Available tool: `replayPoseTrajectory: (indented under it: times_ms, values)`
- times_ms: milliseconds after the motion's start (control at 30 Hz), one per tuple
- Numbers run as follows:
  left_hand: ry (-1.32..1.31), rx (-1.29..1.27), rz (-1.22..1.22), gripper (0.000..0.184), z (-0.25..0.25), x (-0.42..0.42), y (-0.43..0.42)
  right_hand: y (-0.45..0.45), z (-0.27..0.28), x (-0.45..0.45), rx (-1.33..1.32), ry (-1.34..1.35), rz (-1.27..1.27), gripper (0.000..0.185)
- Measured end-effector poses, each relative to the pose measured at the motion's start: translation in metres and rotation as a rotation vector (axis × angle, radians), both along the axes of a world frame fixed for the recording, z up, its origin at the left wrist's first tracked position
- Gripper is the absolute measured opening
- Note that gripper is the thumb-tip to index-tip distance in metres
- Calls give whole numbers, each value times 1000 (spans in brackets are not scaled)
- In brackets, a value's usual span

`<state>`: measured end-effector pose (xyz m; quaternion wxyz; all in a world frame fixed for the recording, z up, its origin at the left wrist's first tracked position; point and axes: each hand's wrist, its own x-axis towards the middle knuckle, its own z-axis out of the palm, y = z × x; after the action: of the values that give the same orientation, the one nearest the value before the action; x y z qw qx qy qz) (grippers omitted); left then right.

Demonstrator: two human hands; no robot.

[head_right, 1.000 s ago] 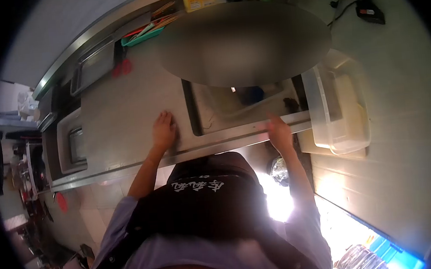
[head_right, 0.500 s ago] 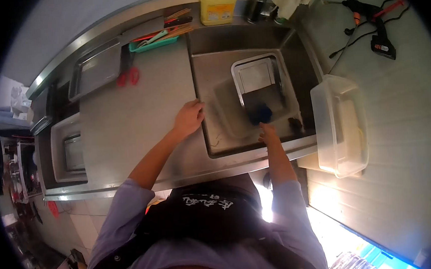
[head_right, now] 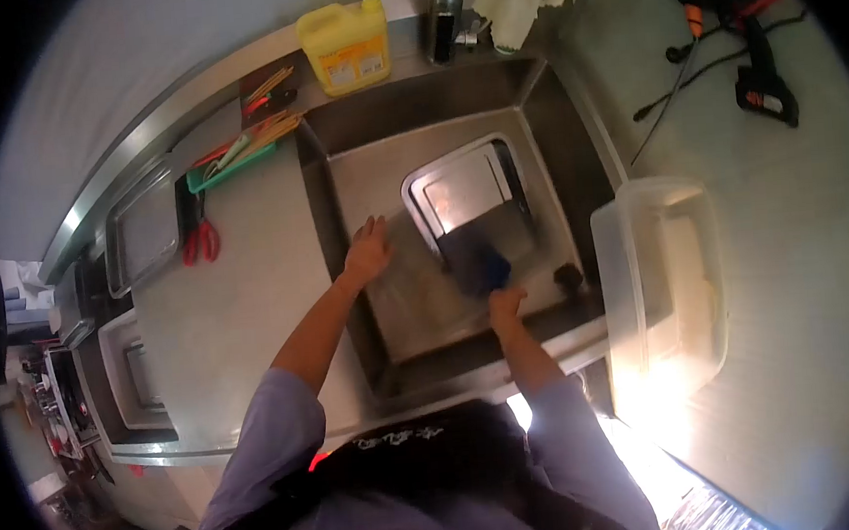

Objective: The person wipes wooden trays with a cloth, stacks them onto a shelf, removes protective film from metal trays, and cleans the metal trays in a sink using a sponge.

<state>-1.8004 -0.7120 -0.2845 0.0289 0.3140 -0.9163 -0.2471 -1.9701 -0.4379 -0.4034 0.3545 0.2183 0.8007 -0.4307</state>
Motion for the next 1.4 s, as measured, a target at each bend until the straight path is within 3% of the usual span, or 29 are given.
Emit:
replayPoseTrajectory:
  times_ms: [100,200,267,367,533,633,833,933,1033,1133,1200,1233,1267,1333,1367,1400]
  values:
    - [-44,-44,31,55,-39,-24,-16,-2,-11,10,121,125,81,45]
    - [-305,-59,50,42,-29,-45,-27,15,-66,-2,99,178,126,47]
    - [-412,-64,62,33,-32,-43,-23,28,-66,9,108,122,149,51]
    - [-354,-38,149,24,-45,-27,-15,-1,15,-8,197,64,243,59]
    - [-411,81,245,24,-20,6,38,-20,83,-48,328,200,518,53]
    - [-421,240,342,30,-29,25,70,-33,71,-81,456,239,704,44]
    - [-333,461,385,53,-103,77,140,-63,49,-123,381,507,1023,46]
    - [-267,438,325,23,-74,71,171,-84,46,-129,317,470,1083,41]
    - [-254,586,366,18,-27,59,179,-99,56,-122,366,507,1180,43]
    - [-188,669,522,18,-53,77,201,-117,84,-110,395,351,1228,52]
    - [-231,594,405,18,-74,88,210,-109,46,-92,281,680,1164,65]
    - [-260,546,396,19,-79,94,210,-105,26,-80,278,1086,1246,73]
    - [-404,361,69,20,-81,94,210,-110,71,-55,213,1232,1347,72]
    - [-473,436,86,25,-76,84,204,-109,75,-34,-92,1260,1767,67]
    - [-334,658,414,33,-57,75,199,-107,56,-32,-201,1205,1962,67]
    - [-202,663,597,40,-38,71,194,-106,46,-29,-100,1179,1951,62]
